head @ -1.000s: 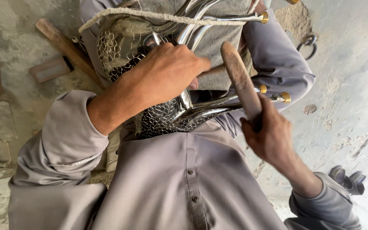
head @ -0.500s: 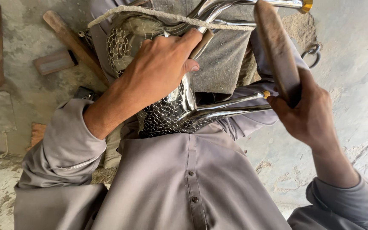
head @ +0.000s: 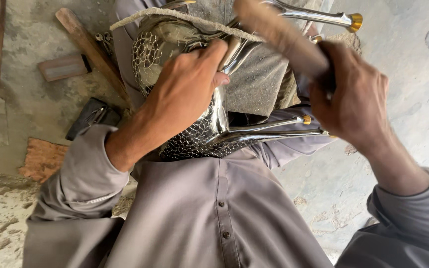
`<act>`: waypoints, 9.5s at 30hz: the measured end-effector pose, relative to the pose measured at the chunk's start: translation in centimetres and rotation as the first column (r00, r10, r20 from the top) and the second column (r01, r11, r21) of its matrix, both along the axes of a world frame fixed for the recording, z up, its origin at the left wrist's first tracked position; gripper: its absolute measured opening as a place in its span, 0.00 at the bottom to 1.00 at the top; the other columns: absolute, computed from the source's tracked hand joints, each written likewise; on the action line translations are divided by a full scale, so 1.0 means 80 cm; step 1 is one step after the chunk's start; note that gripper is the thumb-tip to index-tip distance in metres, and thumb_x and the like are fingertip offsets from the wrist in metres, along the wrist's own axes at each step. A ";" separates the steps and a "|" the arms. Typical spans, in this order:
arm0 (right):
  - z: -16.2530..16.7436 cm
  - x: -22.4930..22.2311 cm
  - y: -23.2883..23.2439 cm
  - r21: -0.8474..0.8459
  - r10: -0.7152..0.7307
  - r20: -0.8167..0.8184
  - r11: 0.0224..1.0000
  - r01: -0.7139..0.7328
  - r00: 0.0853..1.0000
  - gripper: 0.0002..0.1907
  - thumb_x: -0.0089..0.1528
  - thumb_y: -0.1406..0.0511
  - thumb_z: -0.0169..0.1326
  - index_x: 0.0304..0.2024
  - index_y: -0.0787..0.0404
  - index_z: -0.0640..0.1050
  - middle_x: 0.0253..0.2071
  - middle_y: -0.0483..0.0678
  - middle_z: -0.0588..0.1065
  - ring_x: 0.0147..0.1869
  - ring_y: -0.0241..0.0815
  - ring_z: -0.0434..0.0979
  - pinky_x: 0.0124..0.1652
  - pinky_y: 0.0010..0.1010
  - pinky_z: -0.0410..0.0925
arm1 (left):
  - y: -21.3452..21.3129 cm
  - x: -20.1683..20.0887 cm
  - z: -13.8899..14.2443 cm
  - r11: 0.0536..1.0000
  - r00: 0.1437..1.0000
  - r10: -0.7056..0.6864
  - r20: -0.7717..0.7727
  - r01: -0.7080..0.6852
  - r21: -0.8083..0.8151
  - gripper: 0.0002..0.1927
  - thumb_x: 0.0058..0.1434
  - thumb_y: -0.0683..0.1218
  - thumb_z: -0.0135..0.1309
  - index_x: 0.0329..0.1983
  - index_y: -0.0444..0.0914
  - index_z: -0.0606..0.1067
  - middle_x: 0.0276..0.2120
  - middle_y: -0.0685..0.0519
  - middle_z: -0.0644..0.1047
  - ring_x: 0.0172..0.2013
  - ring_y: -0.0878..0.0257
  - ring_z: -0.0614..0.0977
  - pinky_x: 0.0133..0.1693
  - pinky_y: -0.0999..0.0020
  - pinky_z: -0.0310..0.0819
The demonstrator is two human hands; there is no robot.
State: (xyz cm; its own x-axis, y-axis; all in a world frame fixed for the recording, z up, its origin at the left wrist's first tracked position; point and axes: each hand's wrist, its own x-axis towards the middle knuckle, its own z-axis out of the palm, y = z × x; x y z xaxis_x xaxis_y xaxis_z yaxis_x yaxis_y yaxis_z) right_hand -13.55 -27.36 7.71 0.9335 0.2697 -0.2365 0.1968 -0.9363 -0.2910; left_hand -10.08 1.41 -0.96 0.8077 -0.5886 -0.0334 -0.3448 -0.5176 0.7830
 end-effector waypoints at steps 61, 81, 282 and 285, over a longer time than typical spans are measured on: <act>-0.010 -0.174 0.069 0.249 -0.638 -0.163 0.712 0.657 0.753 0.27 0.57 0.70 0.62 0.57 0.68 0.71 0.39 0.59 0.80 0.40 0.52 0.83 0.39 0.40 0.73 | -0.044 0.011 0.011 0.922 0.926 -0.374 -0.046 0.377 0.092 0.14 0.63 0.44 0.58 0.50 0.33 0.77 0.30 0.44 0.83 0.30 0.57 0.87 0.24 0.69 0.83; 0.004 -0.113 0.053 0.481 -0.552 -0.005 0.729 0.486 0.834 0.17 0.65 0.73 0.60 0.54 0.72 0.71 0.40 0.54 0.79 0.41 0.39 0.79 0.45 0.31 0.71 | 0.024 -0.025 0.027 0.961 0.981 0.192 0.039 -0.180 -0.210 0.21 0.70 0.46 0.60 0.59 0.33 0.68 0.34 0.44 0.81 0.31 0.54 0.86 0.28 0.61 0.77; -0.013 -0.158 0.040 0.242 -0.577 -0.203 0.753 0.611 0.791 0.20 0.60 0.67 0.63 0.50 0.68 0.71 0.33 0.58 0.79 0.31 0.50 0.82 0.31 0.39 0.72 | 0.034 -0.021 0.036 0.995 0.996 -0.026 -0.089 0.017 -0.101 0.15 0.72 0.46 0.56 0.53 0.30 0.69 0.31 0.47 0.79 0.24 0.63 0.81 0.20 0.73 0.73; -0.010 -0.134 0.028 0.359 -0.463 -0.054 0.818 0.449 0.885 0.19 0.65 0.69 0.63 0.54 0.68 0.71 0.39 0.57 0.80 0.37 0.46 0.84 0.36 0.34 0.76 | 0.040 -0.044 0.036 0.988 0.990 0.069 -0.122 -0.085 -0.130 0.15 0.72 0.48 0.57 0.48 0.31 0.69 0.32 0.49 0.79 0.27 0.64 0.83 0.24 0.70 0.75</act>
